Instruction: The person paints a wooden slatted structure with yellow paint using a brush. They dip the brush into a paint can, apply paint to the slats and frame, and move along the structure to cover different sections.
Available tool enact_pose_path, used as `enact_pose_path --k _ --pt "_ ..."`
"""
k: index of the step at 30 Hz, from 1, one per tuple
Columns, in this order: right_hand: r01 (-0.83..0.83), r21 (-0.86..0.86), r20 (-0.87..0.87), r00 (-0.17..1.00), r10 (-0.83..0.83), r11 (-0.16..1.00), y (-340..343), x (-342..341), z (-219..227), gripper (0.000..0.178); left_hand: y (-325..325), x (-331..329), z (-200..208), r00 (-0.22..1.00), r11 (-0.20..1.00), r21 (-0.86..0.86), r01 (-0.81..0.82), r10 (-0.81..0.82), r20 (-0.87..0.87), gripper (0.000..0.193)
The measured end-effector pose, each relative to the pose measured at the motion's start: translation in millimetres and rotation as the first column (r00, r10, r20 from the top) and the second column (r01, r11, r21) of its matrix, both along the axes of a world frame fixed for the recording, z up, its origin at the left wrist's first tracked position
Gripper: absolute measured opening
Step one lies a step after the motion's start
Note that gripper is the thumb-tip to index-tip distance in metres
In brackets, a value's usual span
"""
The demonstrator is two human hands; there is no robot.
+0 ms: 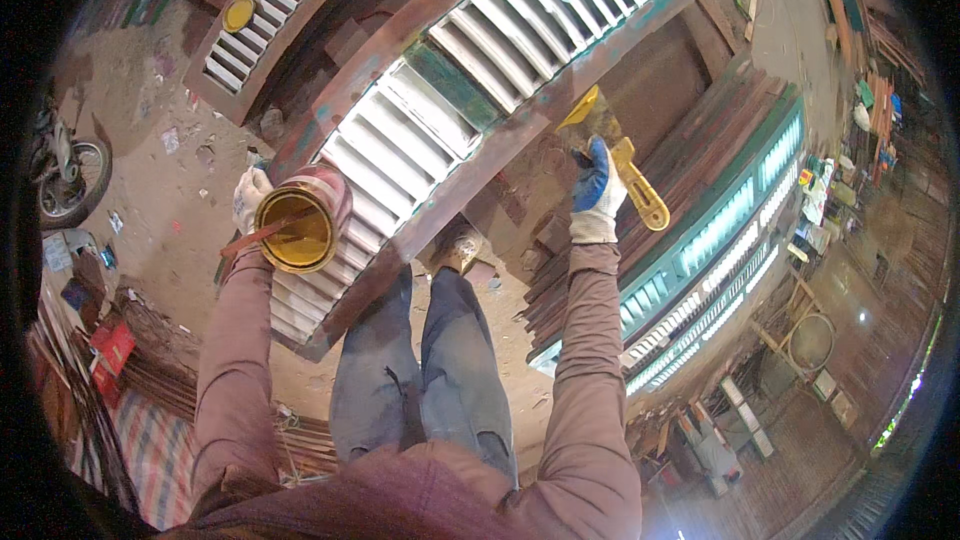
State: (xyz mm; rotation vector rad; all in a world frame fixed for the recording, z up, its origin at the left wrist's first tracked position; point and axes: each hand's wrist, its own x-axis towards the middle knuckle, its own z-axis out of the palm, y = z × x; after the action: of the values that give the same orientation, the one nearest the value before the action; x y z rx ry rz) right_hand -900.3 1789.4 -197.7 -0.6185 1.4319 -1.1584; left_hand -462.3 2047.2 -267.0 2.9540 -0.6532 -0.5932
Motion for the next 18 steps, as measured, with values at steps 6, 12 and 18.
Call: enact_pose_path --k 6,12,18 --pt "-0.712 -0.419 -0.776 0.603 0.185 0.564 -72.9 -20.2 -9.0 0.024 17.1 10.6 -16.1 0.998 0.997 -0.072 0.021 -0.017 0.067 0.045" --pt "-1.000 -0.015 -0.984 0.018 -0.176 -0.021 -143.4 -43.8 -13.5 0.035 31.5 18.5 -32.7 0.994 0.991 -0.131 -0.008 0.023 0.109 0.047" --pt "-1.000 -0.017 -0.974 0.011 -0.225 0.026 -129.0 -41.3 -54.7 0.039 79.3 47.1 -73.2 0.868 0.911 -0.056 0.410 -0.370 0.332 0.047"
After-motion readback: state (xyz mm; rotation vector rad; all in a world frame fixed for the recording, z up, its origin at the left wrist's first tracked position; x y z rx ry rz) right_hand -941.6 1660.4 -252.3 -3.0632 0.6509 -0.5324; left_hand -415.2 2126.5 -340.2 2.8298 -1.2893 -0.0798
